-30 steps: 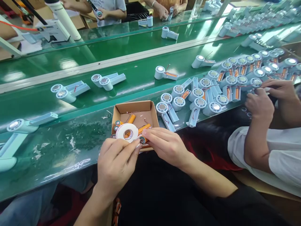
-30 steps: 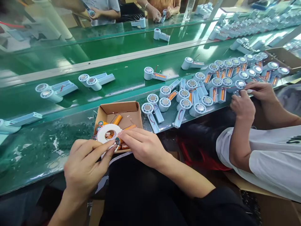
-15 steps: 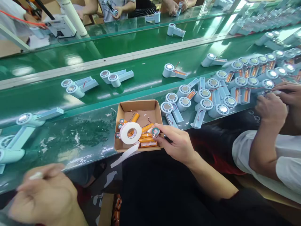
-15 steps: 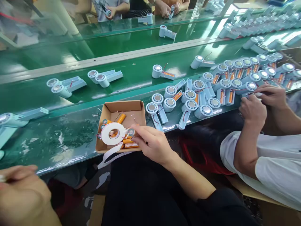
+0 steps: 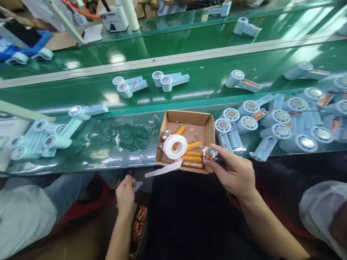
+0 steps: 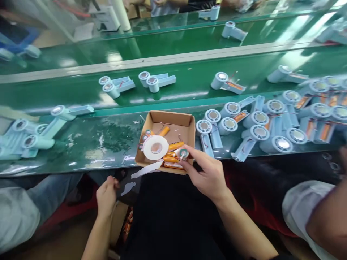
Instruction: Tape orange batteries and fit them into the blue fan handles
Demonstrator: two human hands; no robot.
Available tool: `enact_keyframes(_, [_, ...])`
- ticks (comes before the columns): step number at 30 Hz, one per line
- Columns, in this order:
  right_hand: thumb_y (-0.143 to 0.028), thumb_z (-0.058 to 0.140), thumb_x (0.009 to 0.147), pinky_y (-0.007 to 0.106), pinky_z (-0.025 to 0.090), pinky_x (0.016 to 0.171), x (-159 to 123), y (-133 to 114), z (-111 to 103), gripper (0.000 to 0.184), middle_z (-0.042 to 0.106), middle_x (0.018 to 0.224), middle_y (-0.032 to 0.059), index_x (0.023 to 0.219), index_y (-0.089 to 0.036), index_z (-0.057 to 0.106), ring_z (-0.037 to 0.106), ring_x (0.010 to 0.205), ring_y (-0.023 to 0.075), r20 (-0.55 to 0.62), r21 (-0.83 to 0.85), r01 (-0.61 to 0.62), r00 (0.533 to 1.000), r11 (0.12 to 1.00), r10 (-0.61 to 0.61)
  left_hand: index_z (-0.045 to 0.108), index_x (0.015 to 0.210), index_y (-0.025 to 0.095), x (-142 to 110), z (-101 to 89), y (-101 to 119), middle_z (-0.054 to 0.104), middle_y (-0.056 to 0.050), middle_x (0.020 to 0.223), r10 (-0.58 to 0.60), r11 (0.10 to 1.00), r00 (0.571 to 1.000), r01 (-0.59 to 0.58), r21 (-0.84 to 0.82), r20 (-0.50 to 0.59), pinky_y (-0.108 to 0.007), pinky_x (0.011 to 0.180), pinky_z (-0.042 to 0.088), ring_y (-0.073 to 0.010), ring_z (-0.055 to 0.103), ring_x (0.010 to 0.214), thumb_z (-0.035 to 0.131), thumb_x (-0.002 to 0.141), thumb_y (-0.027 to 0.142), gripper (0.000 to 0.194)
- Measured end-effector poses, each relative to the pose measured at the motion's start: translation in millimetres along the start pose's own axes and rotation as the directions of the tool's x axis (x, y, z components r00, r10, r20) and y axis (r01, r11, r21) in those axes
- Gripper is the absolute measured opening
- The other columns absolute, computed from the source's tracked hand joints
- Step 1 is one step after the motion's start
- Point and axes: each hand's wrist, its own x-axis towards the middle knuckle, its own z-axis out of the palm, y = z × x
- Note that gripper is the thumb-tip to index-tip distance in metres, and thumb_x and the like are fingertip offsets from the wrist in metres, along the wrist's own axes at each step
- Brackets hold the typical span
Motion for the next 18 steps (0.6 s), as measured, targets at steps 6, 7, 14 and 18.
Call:
enact_keyframes(6, [-0.024,0.083,0.091,0.034,0.073,0.078,-3.6,5.5,0.2,0.041,0.086,0.111,0.005,0.132,-0.03,0.079,0.085,0.082,0.0248,0.026,0.003,-0.046,0.999,0.999,0.046,0.075,0.083,0.018,20.2,30.5,-3.4,0.079,-0.013,0.081,0.037,0.997,0.984,-0.024,-0.072,0.174,-0.04,0.074,0.067,-0.0238,0.077,0.078,0.064,0.09,0.061,0.045])
enact_keyframes(7, [-0.024,0.083,0.091,0.034,0.073,0.077,-2.6,4.6,-1.0,0.041,0.086,0.11,0.0049,0.131,-0.03,0.08,0.085,0.081,0.0245,0.02,-0.002,-0.037,0.999,0.999,0.037,0.076,0.084,0.019,19.8,32.1,2.0,0.08,-0.013,0.084,0.067,0.996,0.979,-0.054,-0.073,0.192,-0.042,0.078,0.068,-0.0259,0.079,0.083,0.064,0.091,0.057,0.041])
enact_keyframes(14, [-0.024,0.085,0.089,0.035,0.073,0.081,-17.4,19.2,-17.2,0.043,0.086,0.11,0.0063,0.131,-0.03,0.08,0.085,0.086,0.0265,0.012,0.066,-0.13,0.991,0.989,0.13,0.084,0.1,0.042,-34.8,-20.1,43.2,0.083,0.0,0.088,0.396,0.917,0.889,-0.394,-0.056,0.228,-0.049,0.073,0.07,-0.0301,0.08,0.076,0.069,0.087,0.036,0.021])
enact_keyframes(18, [-0.025,0.086,0.09,0.039,0.074,0.083,-18.5,30.8,-26.7,0.047,0.086,0.112,0.0071,0.135,-0.031,0.077,0.085,0.09,0.0285,0.044,0.276,-0.256,0.966,0.926,0.254,0.065,0.054,0.032,-13.7,-39.4,93.0,0.053,0.002,0.046,0.58,0.814,0.791,-0.572,-0.101,0.197,-0.035,0.037,0.041,-0.0176,0.049,0.039,0.065,0.089,0.028,0.035])
